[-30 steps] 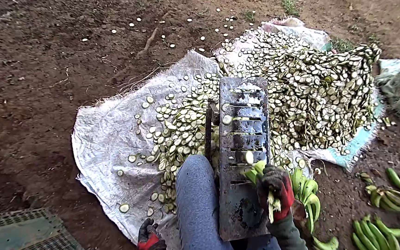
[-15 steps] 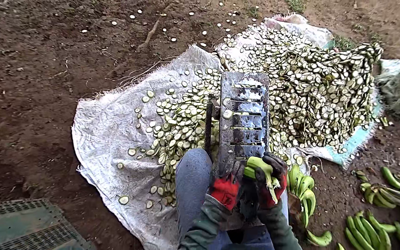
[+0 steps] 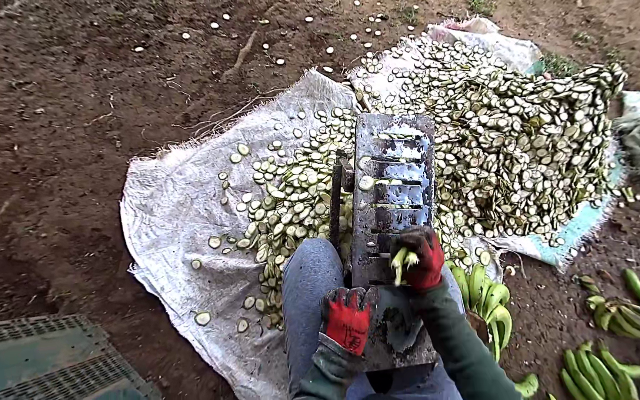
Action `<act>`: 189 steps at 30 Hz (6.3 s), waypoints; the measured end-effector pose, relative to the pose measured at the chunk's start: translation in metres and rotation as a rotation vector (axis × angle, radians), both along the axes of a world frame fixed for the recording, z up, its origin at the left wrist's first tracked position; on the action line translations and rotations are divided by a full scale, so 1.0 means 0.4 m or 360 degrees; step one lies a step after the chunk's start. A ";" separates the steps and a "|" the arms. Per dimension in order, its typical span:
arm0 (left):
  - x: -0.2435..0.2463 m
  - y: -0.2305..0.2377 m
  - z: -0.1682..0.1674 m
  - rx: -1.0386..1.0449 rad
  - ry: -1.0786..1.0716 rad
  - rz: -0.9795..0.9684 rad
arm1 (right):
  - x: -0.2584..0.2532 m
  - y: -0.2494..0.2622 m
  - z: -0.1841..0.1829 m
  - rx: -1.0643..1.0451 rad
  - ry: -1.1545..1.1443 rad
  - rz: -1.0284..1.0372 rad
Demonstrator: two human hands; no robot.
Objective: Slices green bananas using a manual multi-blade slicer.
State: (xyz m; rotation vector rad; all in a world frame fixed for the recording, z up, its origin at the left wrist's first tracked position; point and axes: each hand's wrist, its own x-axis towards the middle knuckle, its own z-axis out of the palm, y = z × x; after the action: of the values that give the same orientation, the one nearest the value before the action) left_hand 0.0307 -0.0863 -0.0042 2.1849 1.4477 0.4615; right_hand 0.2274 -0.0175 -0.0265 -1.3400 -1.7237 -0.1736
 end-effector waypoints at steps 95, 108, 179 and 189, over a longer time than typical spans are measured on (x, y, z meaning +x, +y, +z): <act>-0.080 0.254 0.034 0.0708 -0.1014 0.0181 | 0.282 -0.186 0.000 0.0035 0.1113 -0.0828; 0.737 -0.120 -0.069 -0.0255 0.0684 -0.1214 | 0.285 -1.287 -0.201 -0.2396 0.1057 -0.2091; 0.944 -0.103 -0.353 -0.0787 0.0975 -0.0978 | 0.517 -0.688 -0.149 -0.2579 0.1361 -0.0872; 0.880 -0.123 -0.242 -0.0704 0.0446 -0.1269 | 0.353 -1.017 0.201 -0.0854 0.2219 -0.1372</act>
State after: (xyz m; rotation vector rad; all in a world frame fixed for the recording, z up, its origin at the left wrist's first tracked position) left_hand 0.3828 -0.1355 -0.1010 2.2615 0.5926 -0.4141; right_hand 0.3686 -0.4243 0.0537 -1.8076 0.0370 0.6557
